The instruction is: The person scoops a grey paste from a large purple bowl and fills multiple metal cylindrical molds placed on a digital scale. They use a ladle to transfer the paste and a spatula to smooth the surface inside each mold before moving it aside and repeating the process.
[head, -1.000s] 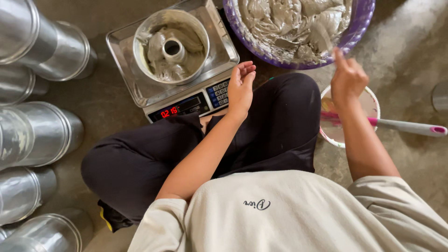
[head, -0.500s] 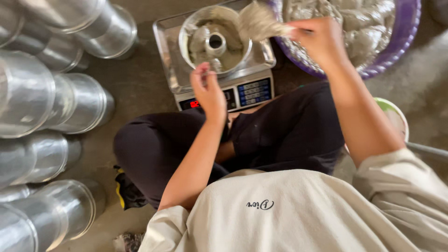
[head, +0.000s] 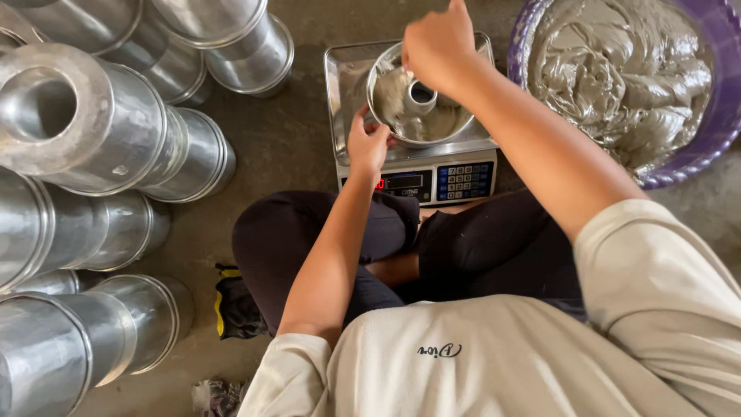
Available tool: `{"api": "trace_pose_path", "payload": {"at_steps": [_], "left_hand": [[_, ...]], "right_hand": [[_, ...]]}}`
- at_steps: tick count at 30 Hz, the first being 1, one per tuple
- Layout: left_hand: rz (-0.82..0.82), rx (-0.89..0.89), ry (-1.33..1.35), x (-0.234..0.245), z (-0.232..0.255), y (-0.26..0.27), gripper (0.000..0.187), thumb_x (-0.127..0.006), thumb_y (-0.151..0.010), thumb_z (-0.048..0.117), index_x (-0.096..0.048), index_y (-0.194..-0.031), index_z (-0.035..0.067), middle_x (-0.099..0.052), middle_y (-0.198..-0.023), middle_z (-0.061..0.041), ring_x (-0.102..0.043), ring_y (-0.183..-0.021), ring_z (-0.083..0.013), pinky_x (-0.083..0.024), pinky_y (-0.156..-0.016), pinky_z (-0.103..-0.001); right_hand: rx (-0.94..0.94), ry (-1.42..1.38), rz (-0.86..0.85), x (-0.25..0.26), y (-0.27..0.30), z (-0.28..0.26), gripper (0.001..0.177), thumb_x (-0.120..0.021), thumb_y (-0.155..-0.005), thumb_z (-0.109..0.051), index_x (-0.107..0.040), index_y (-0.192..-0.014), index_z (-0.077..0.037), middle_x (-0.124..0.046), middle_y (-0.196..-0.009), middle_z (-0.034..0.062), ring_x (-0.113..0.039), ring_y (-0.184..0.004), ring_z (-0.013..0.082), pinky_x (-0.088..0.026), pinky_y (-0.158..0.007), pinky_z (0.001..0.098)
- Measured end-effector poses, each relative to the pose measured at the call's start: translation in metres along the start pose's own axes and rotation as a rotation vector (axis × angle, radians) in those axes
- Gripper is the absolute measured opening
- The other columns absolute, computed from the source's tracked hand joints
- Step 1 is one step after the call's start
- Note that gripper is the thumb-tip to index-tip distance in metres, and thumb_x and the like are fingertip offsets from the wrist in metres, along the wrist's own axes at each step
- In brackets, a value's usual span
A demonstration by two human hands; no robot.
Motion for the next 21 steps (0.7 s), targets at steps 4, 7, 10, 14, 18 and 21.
{"api": "trace_pose_path", "payload": {"at_steps": [4,7,10,14,18,21], "left_hand": [[-0.017,-0.015,-0.007,-0.006,0.006,0.006,0.066,-0.058,-0.088,-0.004,-0.039,-0.150,0.005,-0.065,-0.091,-0.006,-0.067,-0.074,-0.0145,-0.060,-0.067,-0.030],[-0.009,0.021,-0.039,-0.003,0.005,0.001,0.065,-0.061,-0.085,-0.002,-0.045,-0.147,0.006,-0.063,-0.087,-0.008,-0.066,-0.072,-0.0149,-0.060,-0.065,-0.030],[0.126,-0.139,-0.552,0.012,0.014,-0.027,0.056,-0.071,-0.088,0.009,-0.056,-0.142,0.009,-0.071,-0.097,-0.007,-0.067,-0.080,-0.0123,-0.053,-0.072,-0.026],[-0.077,-0.053,-0.439,0.011,0.026,-0.079,0.041,-0.062,-0.096,0.013,-0.064,-0.136,0.005,-0.073,-0.101,-0.007,-0.067,-0.074,-0.0141,-0.054,-0.065,-0.029],[-0.070,-0.240,-0.583,0.012,0.028,-0.068,0.034,-0.069,-0.093,0.009,-0.068,-0.126,0.002,-0.075,-0.096,-0.007,-0.069,-0.077,-0.0147,-0.056,-0.068,-0.029],[0.015,-0.177,-0.356,0.009,0.018,-0.020,0.028,-0.071,-0.085,0.005,-0.058,-0.109,-0.001,-0.068,-0.091,-0.007,-0.069,-0.073,-0.0164,-0.060,-0.061,-0.031]], "right_hand": [[0.094,0.130,-0.091,-0.003,-0.022,-0.014,0.018,-0.085,-0.071,-0.035,-0.082,-0.084,-0.024,-0.074,-0.080,0.0082,-0.072,-0.083,0.0304,-0.044,-0.075,0.0501],[0.209,0.072,-0.147,0.011,-0.023,-0.009,0.035,-0.090,-0.060,-0.039,-0.082,-0.092,-0.025,-0.074,-0.081,0.0065,-0.072,-0.083,0.0298,-0.046,-0.071,0.0477],[0.345,0.129,-0.192,0.026,-0.018,-0.006,0.019,-0.083,-0.074,-0.026,-0.082,-0.092,-0.022,-0.076,-0.082,0.0038,-0.074,-0.081,0.0249,-0.050,-0.076,0.0445],[0.584,0.438,-0.197,0.017,-0.031,-0.043,0.011,-0.078,-0.085,-0.027,-0.081,-0.079,-0.019,-0.077,-0.074,0.0008,-0.074,-0.078,0.0192,-0.048,-0.089,0.0433],[0.438,0.415,-0.061,0.008,-0.060,-0.031,0.011,-0.078,-0.087,-0.029,-0.079,-0.088,-0.018,-0.076,-0.080,0.0018,-0.073,-0.080,0.0202,-0.050,-0.084,0.0423],[0.170,0.246,-0.041,0.021,-0.060,0.028,0.015,-0.077,-0.088,-0.029,-0.078,-0.095,-0.017,-0.074,-0.084,0.0025,-0.072,-0.082,0.0210,-0.051,-0.080,0.0416]]}}
Point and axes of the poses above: each hand's wrist, its own y-axis away from the middle knuckle, its own x-axis out of the back of the hand, z = x × y, the point moved 2 cm from there along -y, towards the middle knuckle
